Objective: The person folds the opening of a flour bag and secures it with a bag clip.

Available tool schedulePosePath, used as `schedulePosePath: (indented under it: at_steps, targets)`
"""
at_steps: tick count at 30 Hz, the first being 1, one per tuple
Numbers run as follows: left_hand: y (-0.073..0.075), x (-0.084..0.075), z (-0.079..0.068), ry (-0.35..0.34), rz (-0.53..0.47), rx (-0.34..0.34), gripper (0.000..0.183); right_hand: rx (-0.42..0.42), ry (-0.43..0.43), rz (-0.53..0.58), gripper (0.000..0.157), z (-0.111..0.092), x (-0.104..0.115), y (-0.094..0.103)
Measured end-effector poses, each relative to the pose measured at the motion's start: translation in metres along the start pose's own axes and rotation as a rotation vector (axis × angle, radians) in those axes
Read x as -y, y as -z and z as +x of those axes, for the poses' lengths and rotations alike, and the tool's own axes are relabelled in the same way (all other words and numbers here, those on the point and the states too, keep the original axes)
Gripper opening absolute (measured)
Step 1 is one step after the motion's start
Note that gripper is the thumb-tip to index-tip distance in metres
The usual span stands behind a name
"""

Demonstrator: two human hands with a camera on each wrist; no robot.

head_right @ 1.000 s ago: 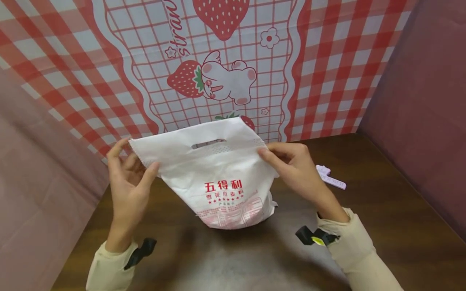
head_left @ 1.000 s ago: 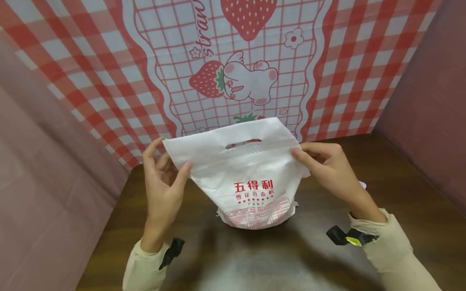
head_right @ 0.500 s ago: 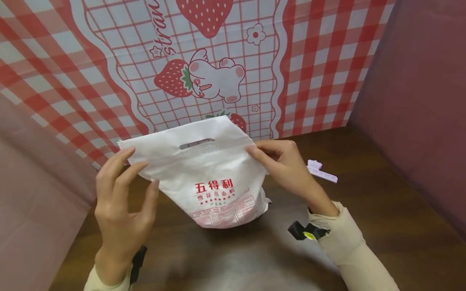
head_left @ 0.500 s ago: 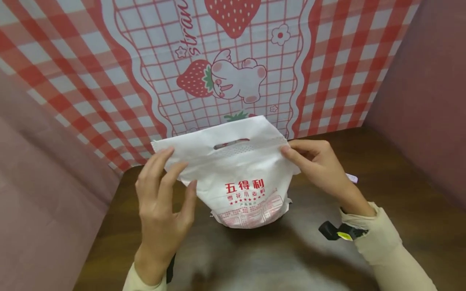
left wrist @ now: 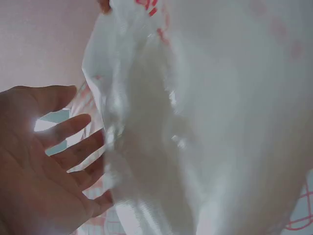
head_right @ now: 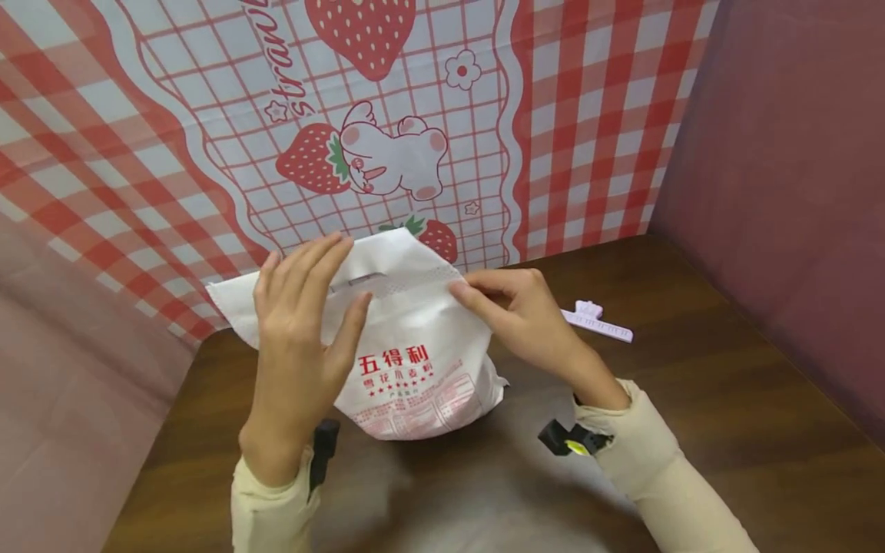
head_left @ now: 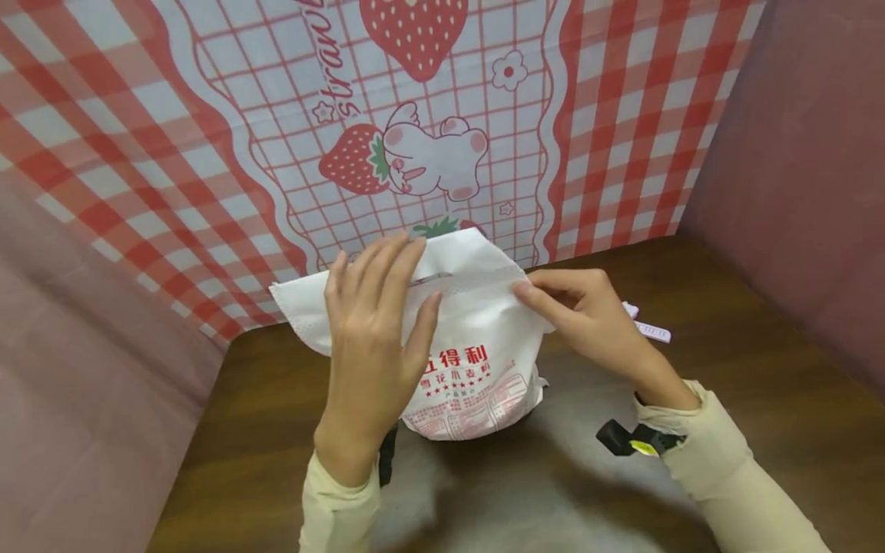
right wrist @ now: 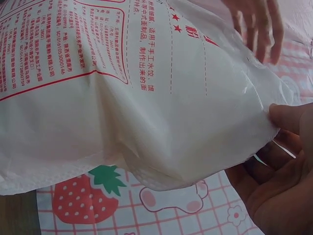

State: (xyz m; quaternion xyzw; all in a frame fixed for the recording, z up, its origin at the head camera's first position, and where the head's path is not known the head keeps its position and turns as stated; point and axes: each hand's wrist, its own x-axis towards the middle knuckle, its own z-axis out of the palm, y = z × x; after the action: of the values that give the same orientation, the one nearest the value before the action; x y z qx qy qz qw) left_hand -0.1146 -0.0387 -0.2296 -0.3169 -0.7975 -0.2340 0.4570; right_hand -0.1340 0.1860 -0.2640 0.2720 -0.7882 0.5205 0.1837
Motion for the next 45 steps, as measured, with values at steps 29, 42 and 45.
schedulePosePath:
  at_steps: [29,42,45]
  targets:
    - [-0.014,-0.027,-0.001,-0.186,-0.015,-0.144,0.027,0.017,0.107,-0.017,0.011,0.004,0.01,-0.01]
    - [-0.028,-0.016,-0.006,-0.163,0.038,-0.25,0.021,0.081,0.18,-0.111,0.02,0.001,-0.013,-0.009]
    - [-0.028,-0.01,-0.006,-0.166,0.01,-0.258,0.019,0.129,0.179,-0.25,0.022,0.001,-0.018,-0.004]
